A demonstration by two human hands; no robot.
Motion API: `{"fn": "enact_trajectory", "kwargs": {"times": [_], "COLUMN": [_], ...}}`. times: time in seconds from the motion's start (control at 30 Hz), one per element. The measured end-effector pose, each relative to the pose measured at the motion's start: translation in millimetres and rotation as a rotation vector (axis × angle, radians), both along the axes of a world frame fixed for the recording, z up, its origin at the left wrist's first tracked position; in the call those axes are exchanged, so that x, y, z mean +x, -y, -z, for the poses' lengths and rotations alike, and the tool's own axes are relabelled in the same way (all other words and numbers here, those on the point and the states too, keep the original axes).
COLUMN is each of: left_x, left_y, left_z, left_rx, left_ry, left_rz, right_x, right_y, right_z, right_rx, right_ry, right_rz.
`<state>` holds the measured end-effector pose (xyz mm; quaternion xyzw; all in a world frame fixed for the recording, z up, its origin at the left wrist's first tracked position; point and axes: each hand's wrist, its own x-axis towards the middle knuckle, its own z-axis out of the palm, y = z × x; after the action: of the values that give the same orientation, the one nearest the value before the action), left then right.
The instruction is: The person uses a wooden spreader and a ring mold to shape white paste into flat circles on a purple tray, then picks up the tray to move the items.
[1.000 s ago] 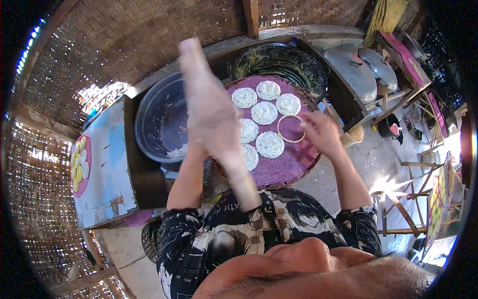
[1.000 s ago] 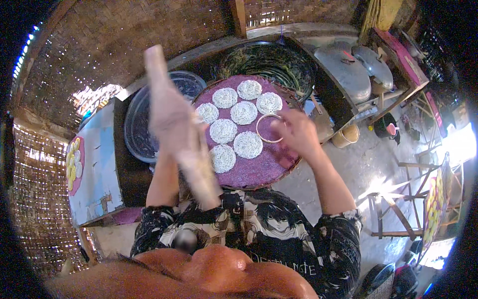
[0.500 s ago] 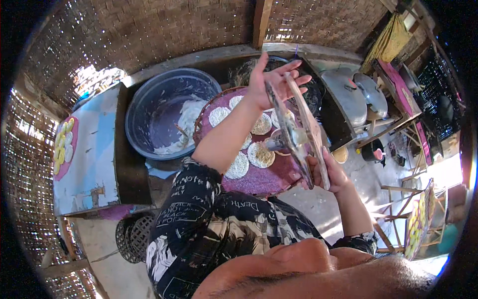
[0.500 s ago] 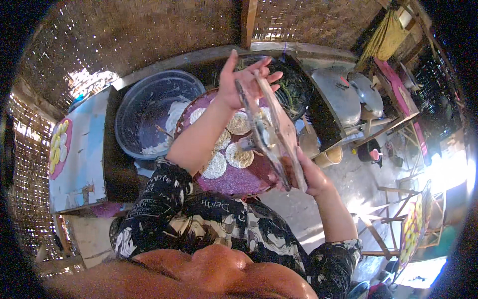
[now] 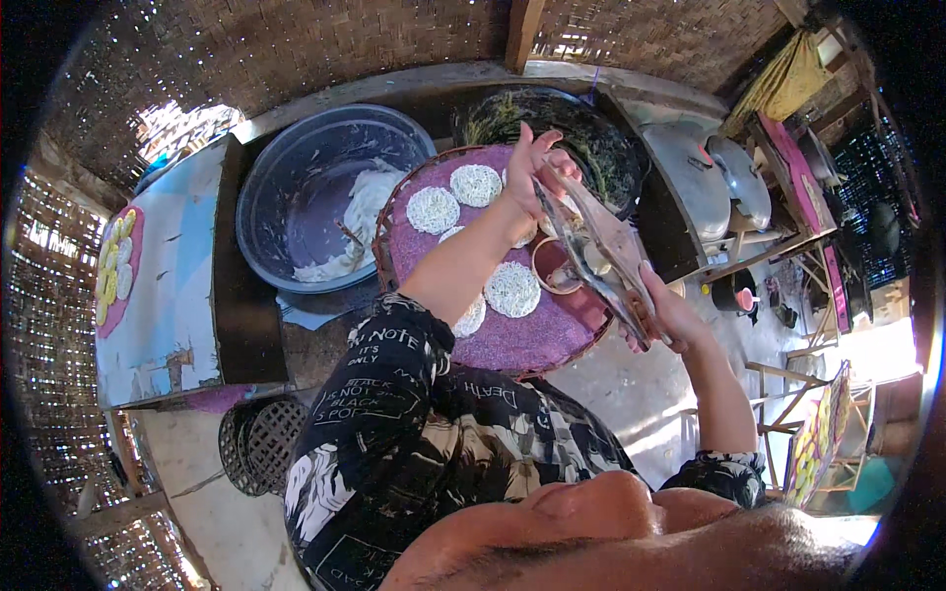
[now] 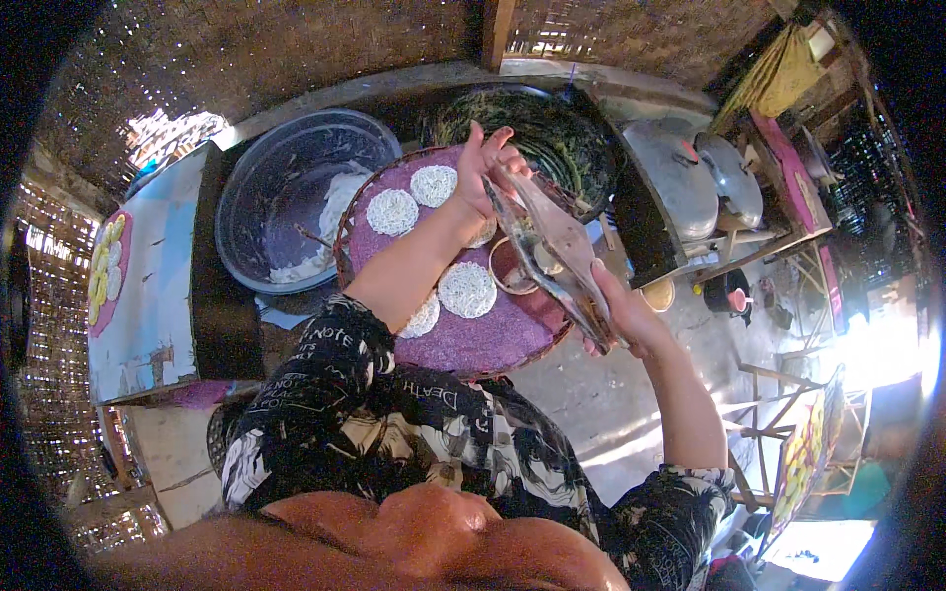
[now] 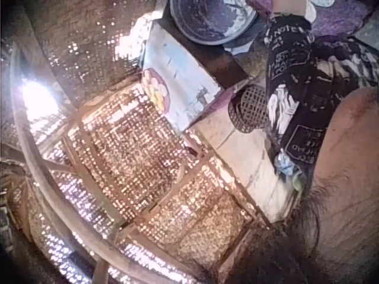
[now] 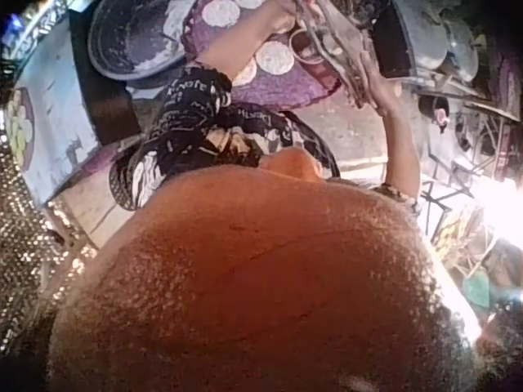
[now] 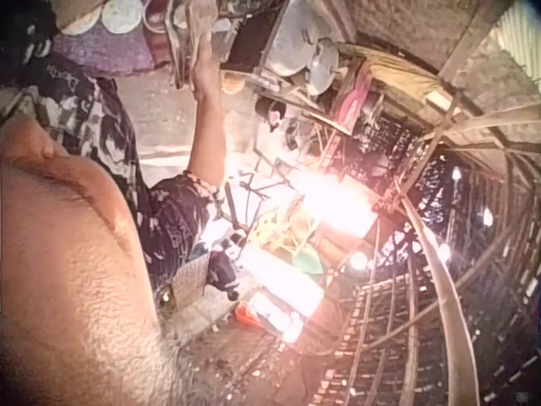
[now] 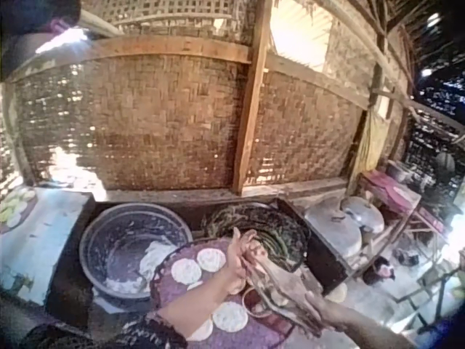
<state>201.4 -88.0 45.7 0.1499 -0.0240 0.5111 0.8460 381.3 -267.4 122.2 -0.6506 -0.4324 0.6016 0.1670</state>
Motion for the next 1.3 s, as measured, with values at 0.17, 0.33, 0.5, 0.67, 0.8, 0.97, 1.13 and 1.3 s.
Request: {"fn": "enact_trajectory", "kwargs": {"times": [0.17,0.33,0.5,0.67,0.8,0.97,1.13,1.3], "left_x": [-22.7,-24.3,-5.4,9.4,1.5,-17.6,-17.0,-2.6], "left_y": [-13.1,-28.5,-25.5,-16.8,-9.9,-3.6,-9.1,1.2], "left_z": [-5.8,-7.5,-3.9,9.8,15.8,-3.3,-17.7,-7.6], "left_rx": [0.054,0.045,-0.003,-0.001,0.006,-0.097,-0.089,-0.091], "left_ry": [-0.008,0.012,0.035,0.093,0.092,-0.059,-0.061,-0.074], "left_rz": [-0.038,-0.047,-0.021,0.056,0.097,0.024,-0.007,-0.013], "right_x": [-15.0,-21.4,-10.3,-6.6,-8.5,-26.1,-22.7,-23.4], "right_y": [-15.5,-27.8,-22.6,-5.7,4.7,4.8,-2.9,8.9], "right_z": [17.7,8.1,-2.9,-9.6,-1.3,9.5,11.9,3.3], "right_rx": [0.225,0.291,0.298,0.244,0.226,0.289,0.414,0.426], "right_ry": [0.075,0.364,0.404,0.421,0.371,0.335,0.469,0.501], "right_rz": [0.015,0.006,0.005,0.048,0.04,0.061,0.014,0.052]}}
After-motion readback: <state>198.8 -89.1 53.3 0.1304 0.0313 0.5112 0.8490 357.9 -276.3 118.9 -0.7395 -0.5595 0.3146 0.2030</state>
